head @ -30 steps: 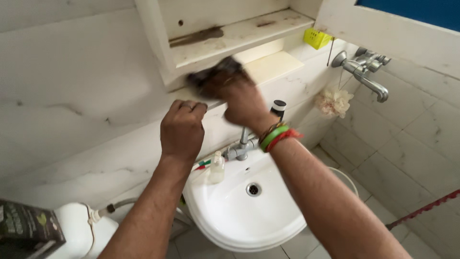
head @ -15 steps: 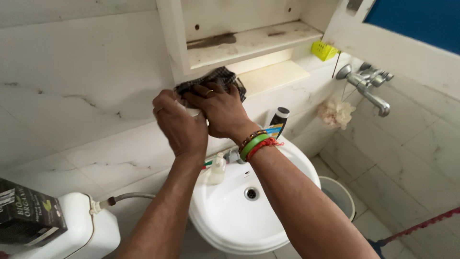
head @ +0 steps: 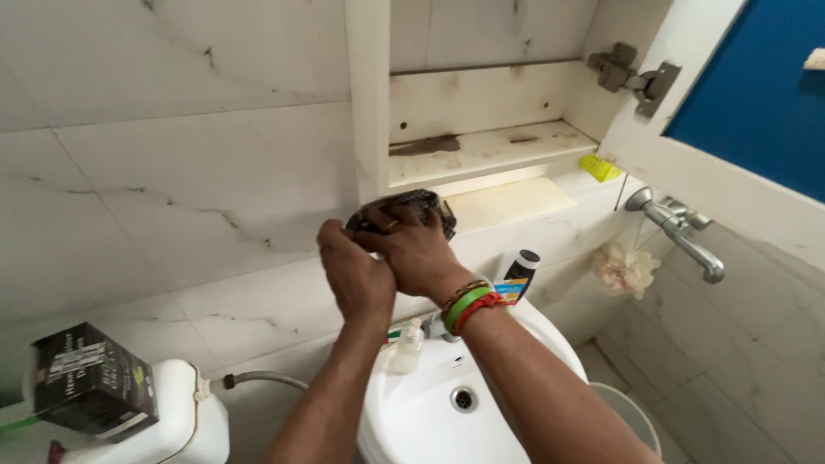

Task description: The person scrubs and wipes the interior shelves and walls of a white bathroom cabinet using a cloth. They systematically clean each shelf and the surrounding tiled wall area.

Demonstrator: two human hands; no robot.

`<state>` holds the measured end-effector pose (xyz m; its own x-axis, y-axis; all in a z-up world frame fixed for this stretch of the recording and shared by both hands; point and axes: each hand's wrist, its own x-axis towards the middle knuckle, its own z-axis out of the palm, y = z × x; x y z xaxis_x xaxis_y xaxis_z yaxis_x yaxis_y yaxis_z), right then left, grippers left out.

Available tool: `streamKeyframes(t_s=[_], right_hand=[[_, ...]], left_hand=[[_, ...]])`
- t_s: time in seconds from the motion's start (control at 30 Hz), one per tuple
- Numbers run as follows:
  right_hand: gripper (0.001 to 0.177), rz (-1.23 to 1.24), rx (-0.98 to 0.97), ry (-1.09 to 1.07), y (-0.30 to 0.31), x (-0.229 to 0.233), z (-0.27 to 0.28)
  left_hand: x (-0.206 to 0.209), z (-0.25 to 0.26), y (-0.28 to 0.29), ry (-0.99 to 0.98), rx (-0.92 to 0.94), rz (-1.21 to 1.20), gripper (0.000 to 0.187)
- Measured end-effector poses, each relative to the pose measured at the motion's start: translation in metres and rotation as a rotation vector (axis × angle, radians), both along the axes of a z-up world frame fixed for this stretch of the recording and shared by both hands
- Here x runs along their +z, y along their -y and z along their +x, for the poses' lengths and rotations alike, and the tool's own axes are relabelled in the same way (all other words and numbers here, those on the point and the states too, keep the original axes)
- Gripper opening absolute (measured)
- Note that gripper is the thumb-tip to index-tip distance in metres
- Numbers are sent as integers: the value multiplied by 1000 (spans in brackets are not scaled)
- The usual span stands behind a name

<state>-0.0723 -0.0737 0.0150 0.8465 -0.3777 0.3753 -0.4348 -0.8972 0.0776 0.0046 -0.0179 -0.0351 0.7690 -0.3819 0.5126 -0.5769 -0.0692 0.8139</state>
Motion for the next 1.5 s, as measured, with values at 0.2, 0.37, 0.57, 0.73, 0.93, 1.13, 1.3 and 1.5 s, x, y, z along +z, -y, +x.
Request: streamKeyframes(t_s=[0.2,0.37,0.57,0.73,0.93,1.13,1.3,1.5], right_hand=[[73,39,22,21,-3,-1,-15],[73,43,118,46,7,3,-14],[75,73,163,-28,12,16,-4],[73,150,289,51,11,15,-21],[60,162,361,89,25,22,-13],[55,167,462,133,34,22,-16],[39,193,419,191,36,16,-15],[51,230,504,133,33,30,-29]], left_hand=[[11,5,-9,-30,0,17,76],[16,3,-15,-80,17,69,87],[18,1,-15,-93,21,42,88],[13,-1,-16,13,61,12,89],[16,-7,-16,-8,92,23,96],[21,-12,-14,-32,122,44,97],[18,-15,-12,-29,154,48,90],[13,-14,-10,26,174,75,93]])
